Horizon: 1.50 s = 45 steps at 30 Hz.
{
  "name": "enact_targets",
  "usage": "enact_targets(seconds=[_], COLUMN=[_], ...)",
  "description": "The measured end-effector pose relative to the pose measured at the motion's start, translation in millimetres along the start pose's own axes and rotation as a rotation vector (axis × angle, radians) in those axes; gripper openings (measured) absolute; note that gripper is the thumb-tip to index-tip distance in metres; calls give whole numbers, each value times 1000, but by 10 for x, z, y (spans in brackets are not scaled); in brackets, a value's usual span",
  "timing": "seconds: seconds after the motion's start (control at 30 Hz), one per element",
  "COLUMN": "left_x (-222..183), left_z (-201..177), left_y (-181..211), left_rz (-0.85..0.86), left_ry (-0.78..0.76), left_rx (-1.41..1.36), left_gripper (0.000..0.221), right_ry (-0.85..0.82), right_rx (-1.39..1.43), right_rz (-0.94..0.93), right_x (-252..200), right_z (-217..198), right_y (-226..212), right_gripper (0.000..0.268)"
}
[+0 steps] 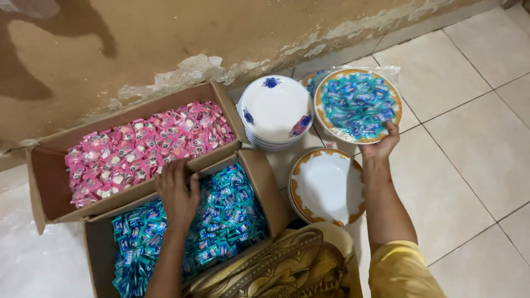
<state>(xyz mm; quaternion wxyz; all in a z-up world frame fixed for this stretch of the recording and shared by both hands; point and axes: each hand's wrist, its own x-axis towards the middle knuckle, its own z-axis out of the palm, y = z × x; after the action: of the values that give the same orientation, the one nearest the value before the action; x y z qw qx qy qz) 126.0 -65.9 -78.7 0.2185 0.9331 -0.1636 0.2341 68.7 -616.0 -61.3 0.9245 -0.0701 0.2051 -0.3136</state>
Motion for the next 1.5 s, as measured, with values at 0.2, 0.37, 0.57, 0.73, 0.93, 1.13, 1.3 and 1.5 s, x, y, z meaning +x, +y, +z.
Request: enact_targets(seconds=[0.2, 0.37, 0.57, 0.73, 0.93, 1.13, 1.3, 1.5], left_x=[-45, -44, 35, 1, 11, 8, 10, 8], left_z=[107, 167, 81, 136, 103, 116, 108, 166], left_y=[-14, -7, 119, 68, 87, 69, 64, -13], left_rz=[89, 84, 27, 40, 47, 56, 59, 119], left_ry=[73, 82, -19, -28, -9, -26, -20, 59], left_rx=[170, 213, 226, 231, 239, 221, 221, 240], left_gripper=[61, 69, 71, 74, 76, 76, 77, 84], right_ry=[22, 42, 92, -47, 533, 356, 400, 235], right_rx=[46, 13, -184, -348, -1400, -1294, -1383, -1347], right_rz=[-49, 11, 24, 196, -407, -178, -108, -67], right_x=[654, 1202, 1475, 1710, 2030, 1632, 1998, 1572], right_z=[-101, -340, -207, -183, -745, -438, -634, -587], right_y=[4, 148, 389, 323, 118, 253, 191, 49], right_gripper=[67, 66, 62, 86, 76, 40, 34, 86])
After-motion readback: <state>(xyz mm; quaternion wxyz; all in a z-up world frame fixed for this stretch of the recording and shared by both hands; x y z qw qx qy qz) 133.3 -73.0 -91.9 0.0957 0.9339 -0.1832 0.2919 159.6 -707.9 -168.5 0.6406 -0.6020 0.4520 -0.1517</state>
